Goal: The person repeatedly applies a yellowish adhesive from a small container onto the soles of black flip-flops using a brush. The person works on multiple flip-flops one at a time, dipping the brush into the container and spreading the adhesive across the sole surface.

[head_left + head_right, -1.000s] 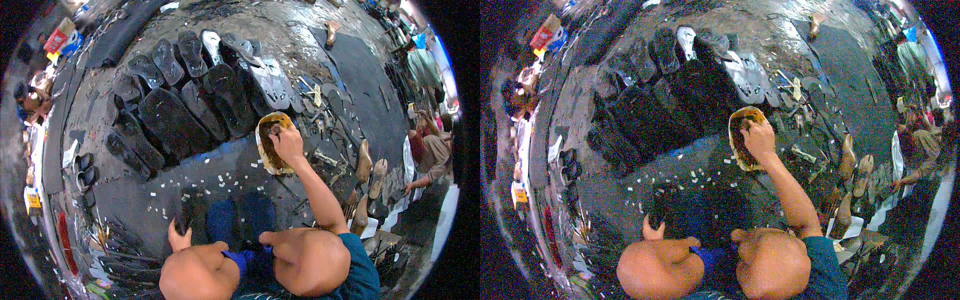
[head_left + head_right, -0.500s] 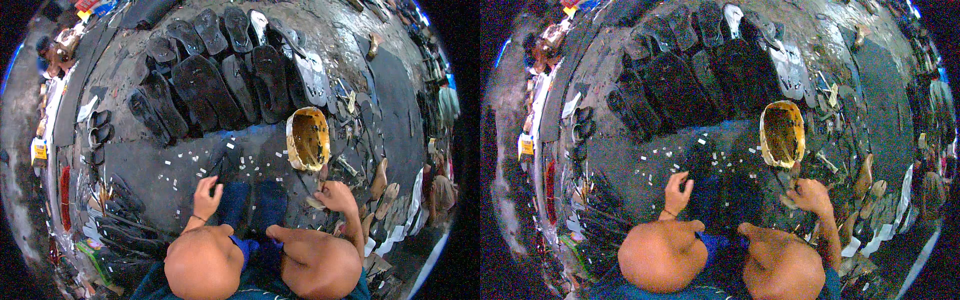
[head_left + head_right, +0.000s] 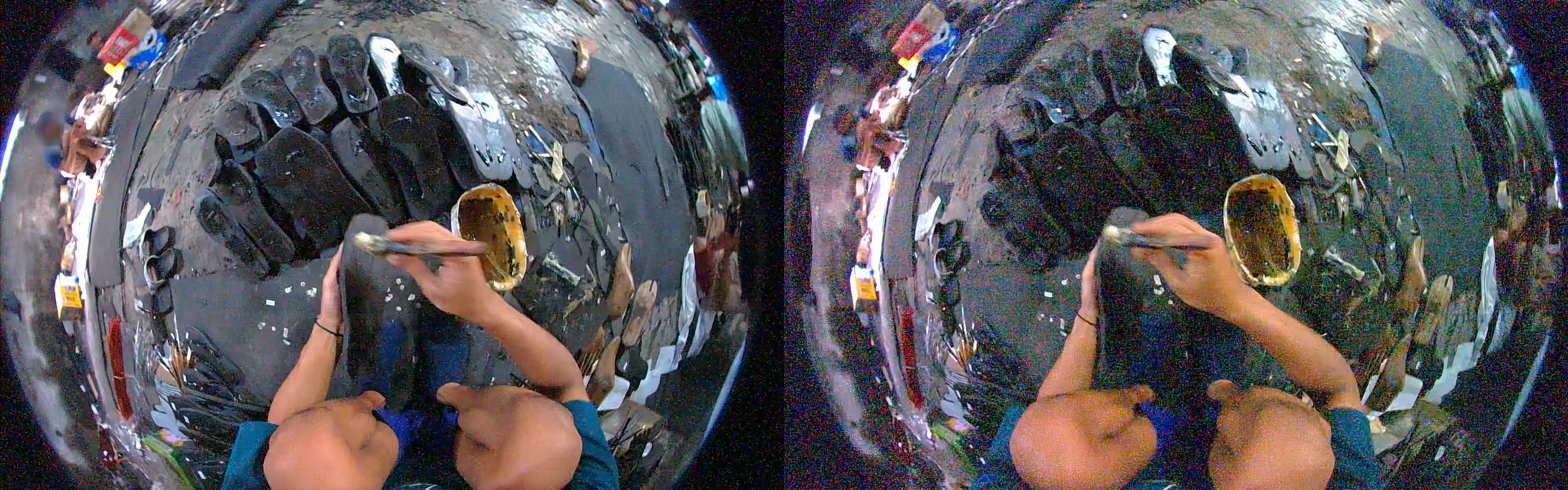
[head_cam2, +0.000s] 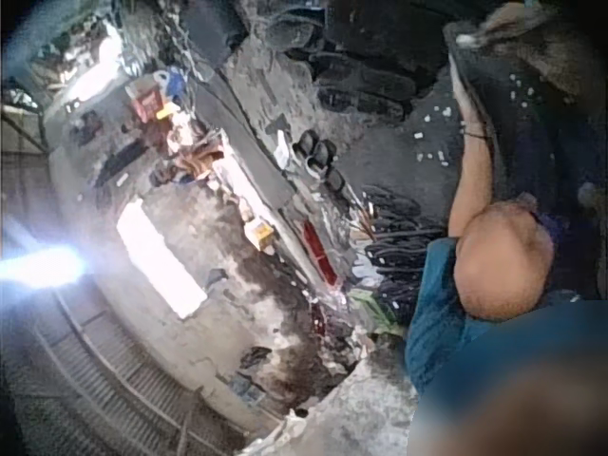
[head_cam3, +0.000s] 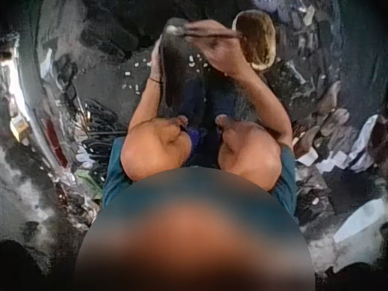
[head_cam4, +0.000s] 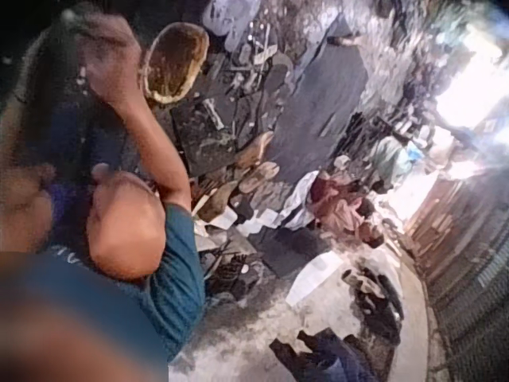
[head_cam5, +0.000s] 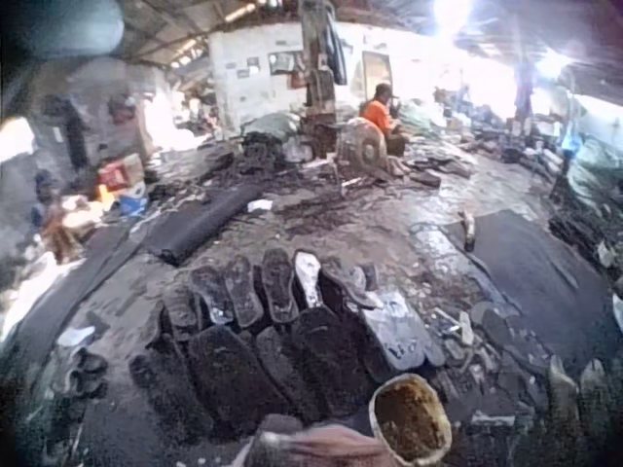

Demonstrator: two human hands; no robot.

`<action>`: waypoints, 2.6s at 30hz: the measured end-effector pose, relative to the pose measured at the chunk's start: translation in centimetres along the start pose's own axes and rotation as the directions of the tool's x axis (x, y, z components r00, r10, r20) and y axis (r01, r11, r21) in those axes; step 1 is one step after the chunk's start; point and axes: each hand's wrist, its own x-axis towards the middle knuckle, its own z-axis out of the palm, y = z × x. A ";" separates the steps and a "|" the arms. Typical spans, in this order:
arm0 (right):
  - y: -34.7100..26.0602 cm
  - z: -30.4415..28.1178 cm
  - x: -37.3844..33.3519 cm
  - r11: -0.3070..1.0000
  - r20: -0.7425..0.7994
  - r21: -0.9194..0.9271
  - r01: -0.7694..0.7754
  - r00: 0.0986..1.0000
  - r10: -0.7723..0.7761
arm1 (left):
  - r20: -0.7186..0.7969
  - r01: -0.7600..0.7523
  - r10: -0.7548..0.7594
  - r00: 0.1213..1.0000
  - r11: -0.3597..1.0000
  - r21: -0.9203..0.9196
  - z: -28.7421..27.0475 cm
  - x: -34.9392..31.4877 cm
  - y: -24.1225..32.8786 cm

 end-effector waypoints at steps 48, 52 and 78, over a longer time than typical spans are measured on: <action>7.3 -9.5 -4.0 0.672 -0.402 -0.586 -0.453 0.882 0.245 | -0.453 0.140 -0.102 0.885 0.989 0.050 -14.6 -13.2 -4.6; -0.8 -13.5 -6.9 0.310 -0.154 -0.825 -0.473 0.715 0.682 | -0.437 0.176 -0.142 0.888 0.984 0.036 -14.4 -12.6 -4.7; -4.0 0.2 -0.3 0.964 0.248 0.094 0.250 0.932 -0.266 | 0.311 0.023 0.134 0.941 0.892 -0.451 3.5 -1.0 4.7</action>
